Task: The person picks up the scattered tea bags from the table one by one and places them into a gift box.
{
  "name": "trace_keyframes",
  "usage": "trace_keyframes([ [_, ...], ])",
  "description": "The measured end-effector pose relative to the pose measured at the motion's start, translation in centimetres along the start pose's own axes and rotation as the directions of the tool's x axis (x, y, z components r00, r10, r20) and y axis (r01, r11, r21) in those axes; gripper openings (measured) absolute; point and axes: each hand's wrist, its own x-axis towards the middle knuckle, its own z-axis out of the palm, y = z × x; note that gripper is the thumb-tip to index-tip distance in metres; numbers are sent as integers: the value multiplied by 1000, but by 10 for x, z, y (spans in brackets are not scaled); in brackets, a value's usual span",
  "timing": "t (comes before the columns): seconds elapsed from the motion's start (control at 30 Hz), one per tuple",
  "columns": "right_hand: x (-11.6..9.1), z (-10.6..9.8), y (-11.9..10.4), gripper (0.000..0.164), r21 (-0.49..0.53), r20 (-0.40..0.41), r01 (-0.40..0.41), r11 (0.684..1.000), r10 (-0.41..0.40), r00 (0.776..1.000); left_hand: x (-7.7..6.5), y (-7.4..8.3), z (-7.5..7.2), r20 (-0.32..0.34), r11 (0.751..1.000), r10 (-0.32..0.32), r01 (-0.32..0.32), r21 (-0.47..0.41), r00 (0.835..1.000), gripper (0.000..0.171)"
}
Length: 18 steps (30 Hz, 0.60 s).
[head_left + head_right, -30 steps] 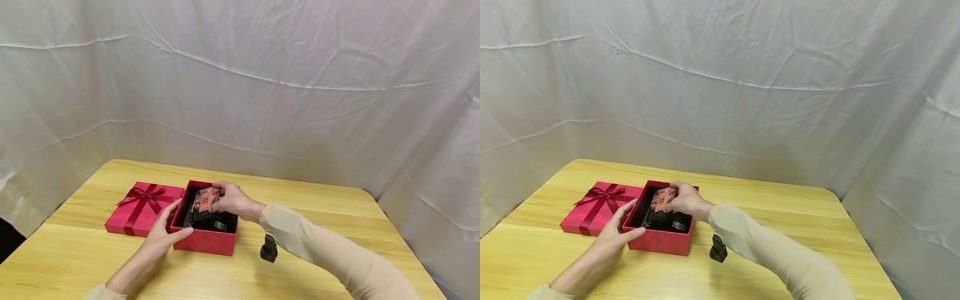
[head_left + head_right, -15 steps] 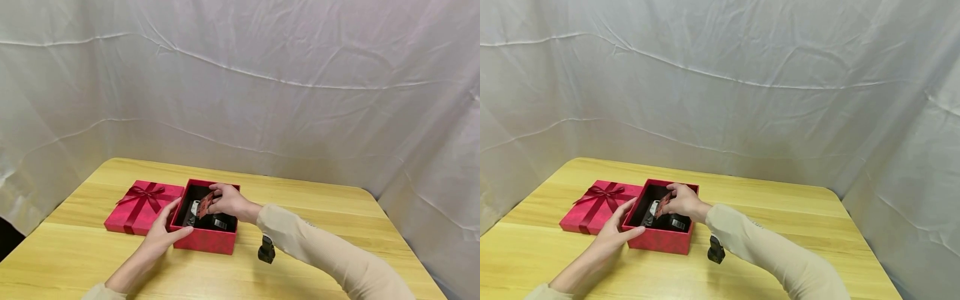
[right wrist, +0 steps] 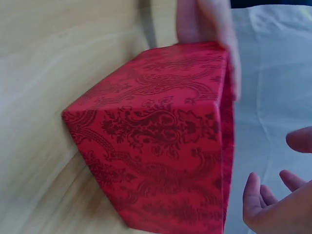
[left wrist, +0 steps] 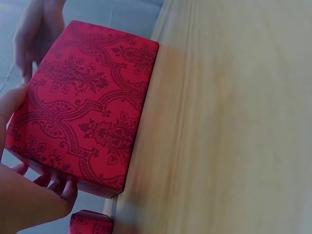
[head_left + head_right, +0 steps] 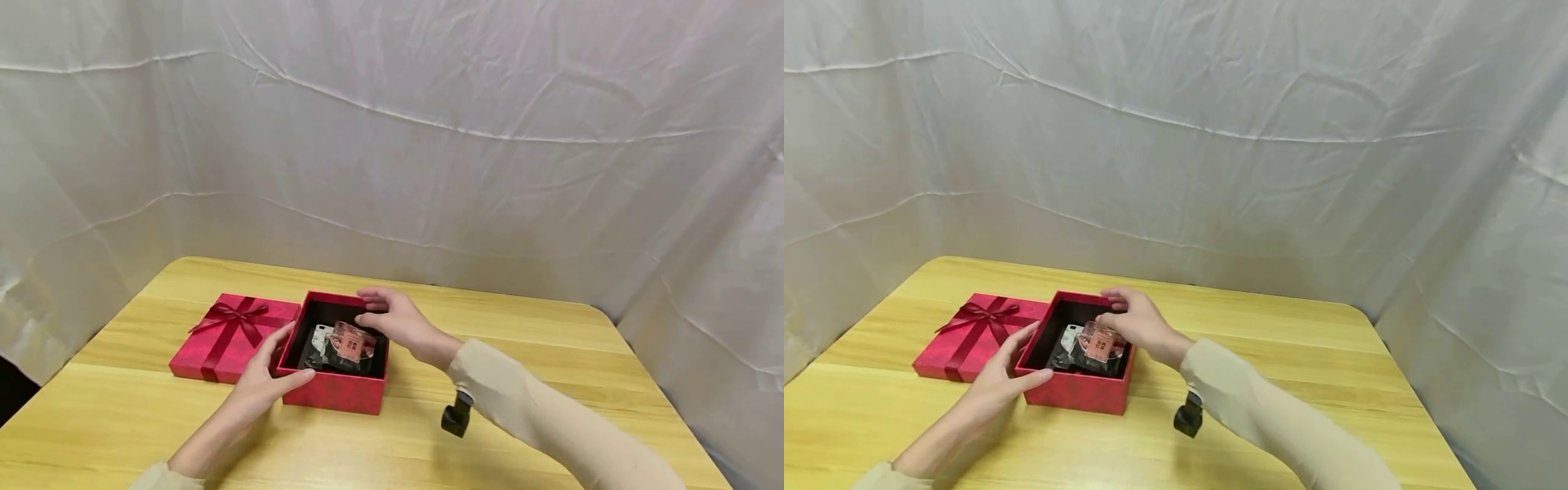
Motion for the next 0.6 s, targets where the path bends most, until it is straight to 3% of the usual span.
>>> trace_keyframes([
  [0.2, -24, -32, 17, 47, 91, -73, 31, 995, -24, 997, -1, 2, -3, 16, 1000, 5, -5, -22, 1000, 82],
  [0.3, -38, -50, 33, 46, 131, -109, 15, 991, -1, 994, -2, 4, -6, 31, 1000, 9, -9, 11, 999, 84],
  [0.47, -66, -68, 62, 47, 155, -141, -36, 987, 58, 988, -9, 11, -16, 68, 982, -2, -11, 191, 998, 89],
  [0.6, -90, -69, 82, 53, 40, -148, -70, 997, 75, 986, -15, 18, -23, 83, 951, 45, -68, 301, 996, 93],
])
